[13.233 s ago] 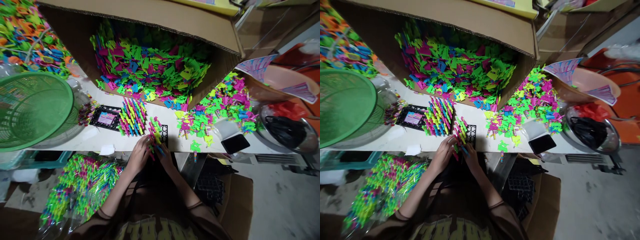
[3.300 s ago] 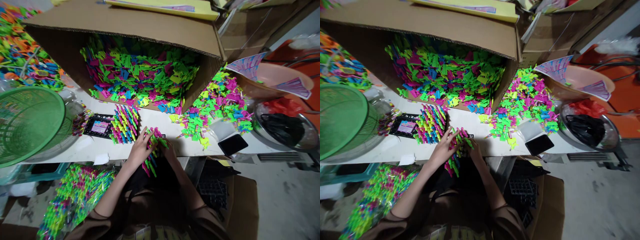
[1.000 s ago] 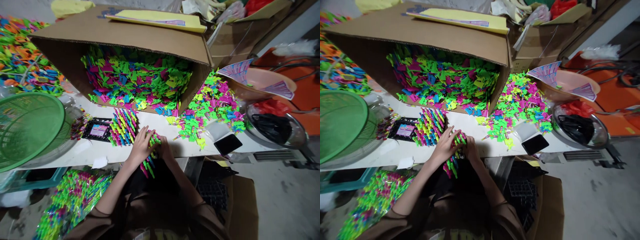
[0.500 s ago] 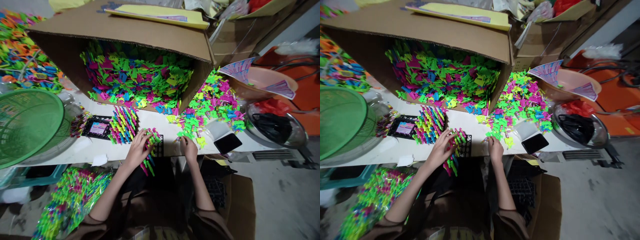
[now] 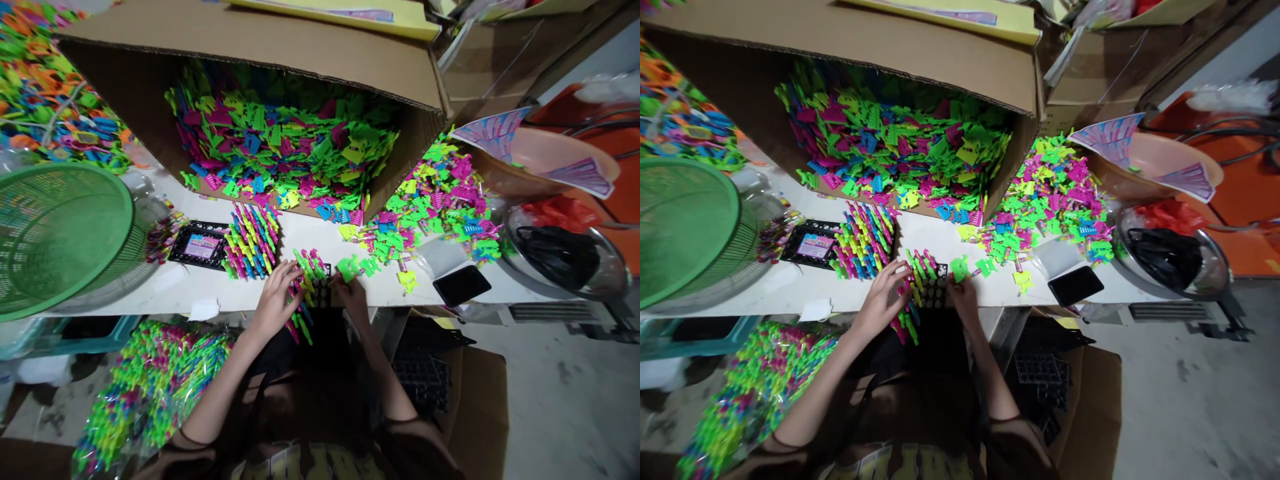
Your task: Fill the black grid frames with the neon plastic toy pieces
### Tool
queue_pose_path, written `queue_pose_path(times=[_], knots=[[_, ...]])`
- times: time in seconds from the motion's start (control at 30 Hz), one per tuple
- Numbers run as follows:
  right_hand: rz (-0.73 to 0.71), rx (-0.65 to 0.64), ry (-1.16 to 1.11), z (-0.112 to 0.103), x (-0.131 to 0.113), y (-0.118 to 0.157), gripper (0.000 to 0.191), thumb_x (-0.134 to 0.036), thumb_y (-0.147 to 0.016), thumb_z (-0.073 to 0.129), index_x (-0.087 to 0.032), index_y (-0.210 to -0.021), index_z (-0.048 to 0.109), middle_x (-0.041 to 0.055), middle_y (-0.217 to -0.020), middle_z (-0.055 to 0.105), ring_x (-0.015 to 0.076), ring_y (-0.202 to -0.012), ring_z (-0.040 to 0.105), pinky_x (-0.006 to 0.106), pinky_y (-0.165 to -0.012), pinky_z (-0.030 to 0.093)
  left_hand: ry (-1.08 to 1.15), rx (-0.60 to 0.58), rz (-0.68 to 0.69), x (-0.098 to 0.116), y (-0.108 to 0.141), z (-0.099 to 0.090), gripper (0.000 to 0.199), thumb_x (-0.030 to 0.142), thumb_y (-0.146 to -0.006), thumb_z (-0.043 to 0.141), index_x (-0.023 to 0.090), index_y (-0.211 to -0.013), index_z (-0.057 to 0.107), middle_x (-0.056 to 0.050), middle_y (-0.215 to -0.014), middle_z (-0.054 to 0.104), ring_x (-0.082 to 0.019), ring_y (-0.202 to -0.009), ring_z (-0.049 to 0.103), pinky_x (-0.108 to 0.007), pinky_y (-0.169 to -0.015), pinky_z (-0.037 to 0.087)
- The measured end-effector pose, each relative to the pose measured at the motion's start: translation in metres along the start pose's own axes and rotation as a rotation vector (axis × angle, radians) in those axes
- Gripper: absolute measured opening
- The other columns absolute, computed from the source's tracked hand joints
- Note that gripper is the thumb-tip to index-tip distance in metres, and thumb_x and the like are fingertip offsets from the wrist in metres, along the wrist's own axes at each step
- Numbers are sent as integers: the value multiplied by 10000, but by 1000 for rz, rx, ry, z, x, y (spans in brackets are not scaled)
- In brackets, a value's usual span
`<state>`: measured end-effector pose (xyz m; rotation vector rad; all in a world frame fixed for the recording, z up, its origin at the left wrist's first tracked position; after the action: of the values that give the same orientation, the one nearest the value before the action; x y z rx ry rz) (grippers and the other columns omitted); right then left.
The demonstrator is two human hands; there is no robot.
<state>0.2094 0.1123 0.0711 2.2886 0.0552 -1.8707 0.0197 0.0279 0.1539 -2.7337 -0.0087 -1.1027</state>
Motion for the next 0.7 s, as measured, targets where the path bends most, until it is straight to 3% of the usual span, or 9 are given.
queue_pose_path(times=[0.17,0.3,0.43,0.7], knots=[[-25,-96,128,17,8,16,253,-457,-796,607,-233,-869,701,57,-860,754,250,-856,702,390,-781,576,2,-8,-11,-1,-1,1,325,286,-934,456,259,-1254,505,-102,-1398,502,-273,-1389,368,-536,-1109,347],[-178,-248,214,21,11,18,239,-349,-856,545,-249,-1005,702,50,-1057,737,229,-1046,668,385,-931,530,-4,-5,3,-3,-1,2,326,291,-936,457,249,-1255,510,-109,-1397,501,-275,-1384,374,-529,-1106,355],[-310,-287,295,22,15,19,304,-255,-880,485,-220,-1127,659,78,-1118,714,212,-1065,659,372,-952,518,-11,-15,7,-4,-1,3,327,284,-936,455,246,-1256,513,-108,-1402,498,-274,-1382,375,-524,-1106,358],[-294,-230,420,30,15,21,304,-227,-886,474,-233,-1131,653,77,-1018,723,224,-986,672,351,-870,545,-30,-52,-12,-4,-2,3,319,275,-929,461,246,-1240,526,-105,-1415,483,-286,-1389,363,-541,-1110,346]])
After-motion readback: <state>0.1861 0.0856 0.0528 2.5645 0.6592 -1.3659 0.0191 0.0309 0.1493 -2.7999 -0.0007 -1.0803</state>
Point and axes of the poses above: each hand's wrist, its own y-axis away from the middle knuckle, its own z-axis out of the palm, x = y × z, the point moved 1 cm from there along -y, towards the middle knuckle
